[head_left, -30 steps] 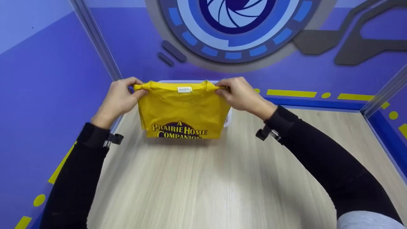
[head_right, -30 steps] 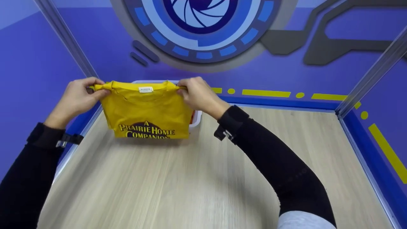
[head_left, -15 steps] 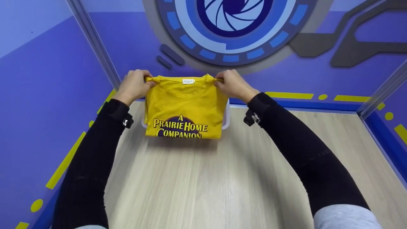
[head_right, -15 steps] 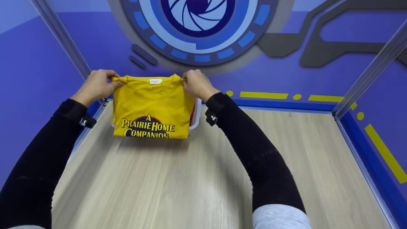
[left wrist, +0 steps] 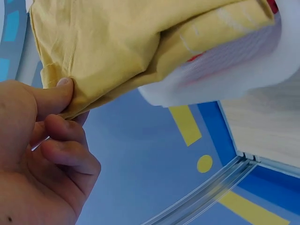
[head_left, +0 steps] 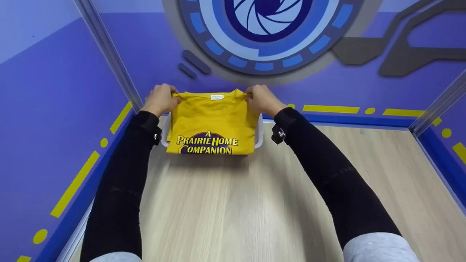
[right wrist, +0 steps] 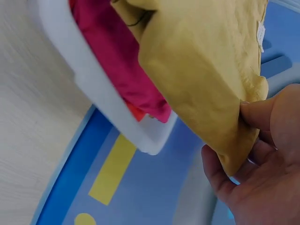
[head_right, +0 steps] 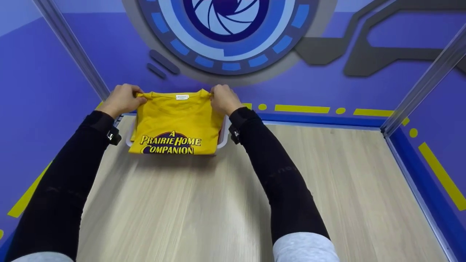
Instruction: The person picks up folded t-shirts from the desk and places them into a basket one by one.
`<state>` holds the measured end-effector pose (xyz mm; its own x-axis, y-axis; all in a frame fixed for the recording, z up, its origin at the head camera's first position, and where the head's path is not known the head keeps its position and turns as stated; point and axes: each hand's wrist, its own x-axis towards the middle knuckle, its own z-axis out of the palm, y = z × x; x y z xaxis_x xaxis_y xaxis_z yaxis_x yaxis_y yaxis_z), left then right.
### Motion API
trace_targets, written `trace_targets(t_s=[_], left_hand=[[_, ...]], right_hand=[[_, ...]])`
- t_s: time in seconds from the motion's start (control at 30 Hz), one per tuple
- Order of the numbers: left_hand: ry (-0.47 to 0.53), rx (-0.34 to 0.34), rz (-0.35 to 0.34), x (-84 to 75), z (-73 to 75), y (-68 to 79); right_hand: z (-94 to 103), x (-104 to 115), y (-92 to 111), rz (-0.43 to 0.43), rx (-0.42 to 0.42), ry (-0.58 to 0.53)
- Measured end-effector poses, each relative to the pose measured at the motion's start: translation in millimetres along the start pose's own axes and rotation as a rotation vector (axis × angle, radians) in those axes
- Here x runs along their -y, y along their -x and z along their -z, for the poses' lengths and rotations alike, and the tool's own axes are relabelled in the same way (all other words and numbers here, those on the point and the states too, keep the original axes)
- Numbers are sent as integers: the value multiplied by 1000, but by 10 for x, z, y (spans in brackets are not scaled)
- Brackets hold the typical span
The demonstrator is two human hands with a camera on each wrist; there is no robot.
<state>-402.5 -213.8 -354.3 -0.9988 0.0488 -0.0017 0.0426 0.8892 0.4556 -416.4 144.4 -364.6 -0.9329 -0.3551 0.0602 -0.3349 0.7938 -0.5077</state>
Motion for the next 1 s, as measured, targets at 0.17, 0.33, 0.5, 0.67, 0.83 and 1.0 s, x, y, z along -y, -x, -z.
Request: trace_targets(t_s=[0.17, 0.33, 0.5, 0.67, 0.83, 1.0], left_hand=[[6, 30, 5, 37, -98, -5], [35, 38, 6, 81, -150, 3], [59, 39, 6, 100, -144, -7], [74, 38, 3, 78, -183, -16], [95, 44, -7, 72, -247, -22], [123, 50, 7, 119, -261, -6]], right_hand=[[-95, -45, -4, -35, 31, -5], [-138, -80, 1, -36, 17, -10], [-153, -87, -12, -22, -2, -21], [-166, -127, 5, -59, 1, -9], [-160, -170, 57, -53, -19, -5], [-207, -202, 73, 8, -29, -7]])
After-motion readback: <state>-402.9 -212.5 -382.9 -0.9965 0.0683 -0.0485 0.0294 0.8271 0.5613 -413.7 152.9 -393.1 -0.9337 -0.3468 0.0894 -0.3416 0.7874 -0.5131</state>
